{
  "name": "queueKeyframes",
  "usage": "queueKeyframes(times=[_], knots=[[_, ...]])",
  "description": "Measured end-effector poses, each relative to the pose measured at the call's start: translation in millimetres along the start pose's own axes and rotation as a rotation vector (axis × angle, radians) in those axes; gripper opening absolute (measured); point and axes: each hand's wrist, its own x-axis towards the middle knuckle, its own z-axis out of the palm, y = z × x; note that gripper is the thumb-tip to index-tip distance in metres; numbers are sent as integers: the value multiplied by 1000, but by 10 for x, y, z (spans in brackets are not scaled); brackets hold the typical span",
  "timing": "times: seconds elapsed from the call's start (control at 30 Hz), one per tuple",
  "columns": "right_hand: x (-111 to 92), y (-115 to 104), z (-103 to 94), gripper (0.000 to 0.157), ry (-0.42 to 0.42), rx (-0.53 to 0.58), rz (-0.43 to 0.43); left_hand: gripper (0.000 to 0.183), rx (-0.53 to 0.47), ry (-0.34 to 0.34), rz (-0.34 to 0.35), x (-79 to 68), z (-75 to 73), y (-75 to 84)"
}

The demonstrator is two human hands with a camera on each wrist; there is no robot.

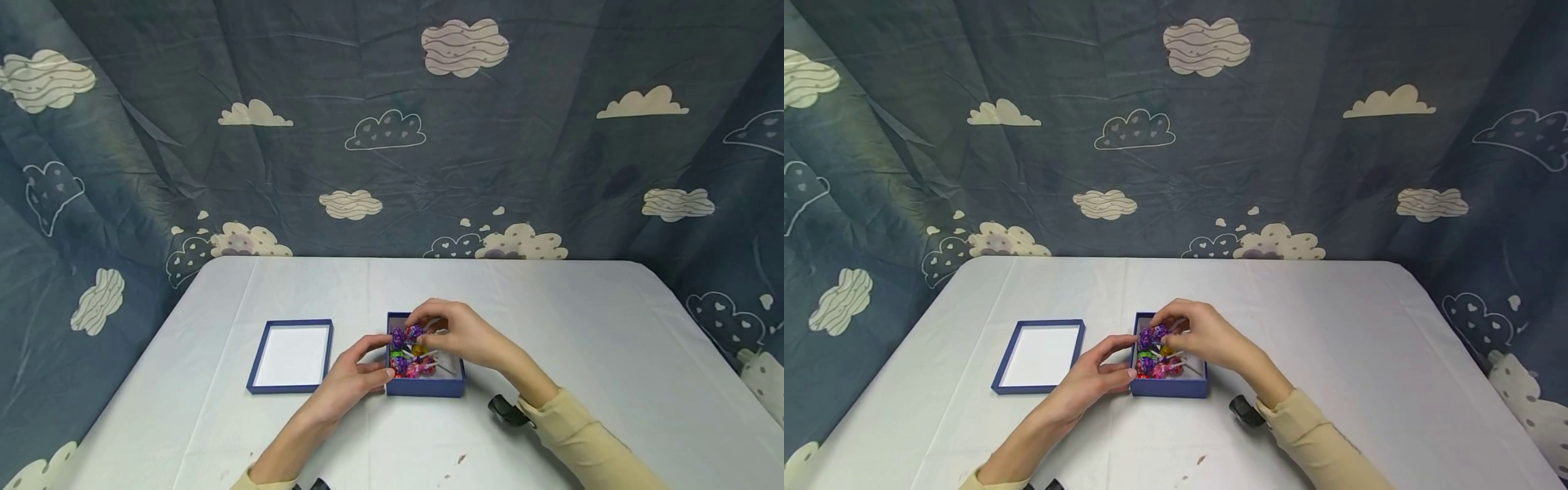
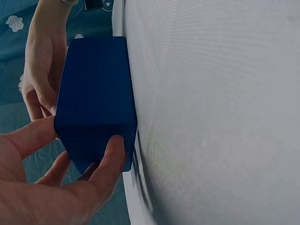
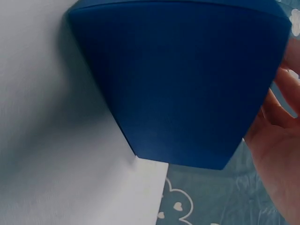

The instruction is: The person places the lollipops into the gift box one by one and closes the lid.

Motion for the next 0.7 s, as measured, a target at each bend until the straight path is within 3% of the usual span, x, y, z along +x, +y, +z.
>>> queueKeyframes(times=[0.23,0.53,0.7], knots=[[31,51,77,29,-62,-20,4,51,0,2,-15,-2,-4,3],[79,15,94,29,-145,-140,30,52,4,6,-11,-5,-6,6],[126,6,83,28,-198,-128,56,52,-2,5,-13,-2,-9,7]])
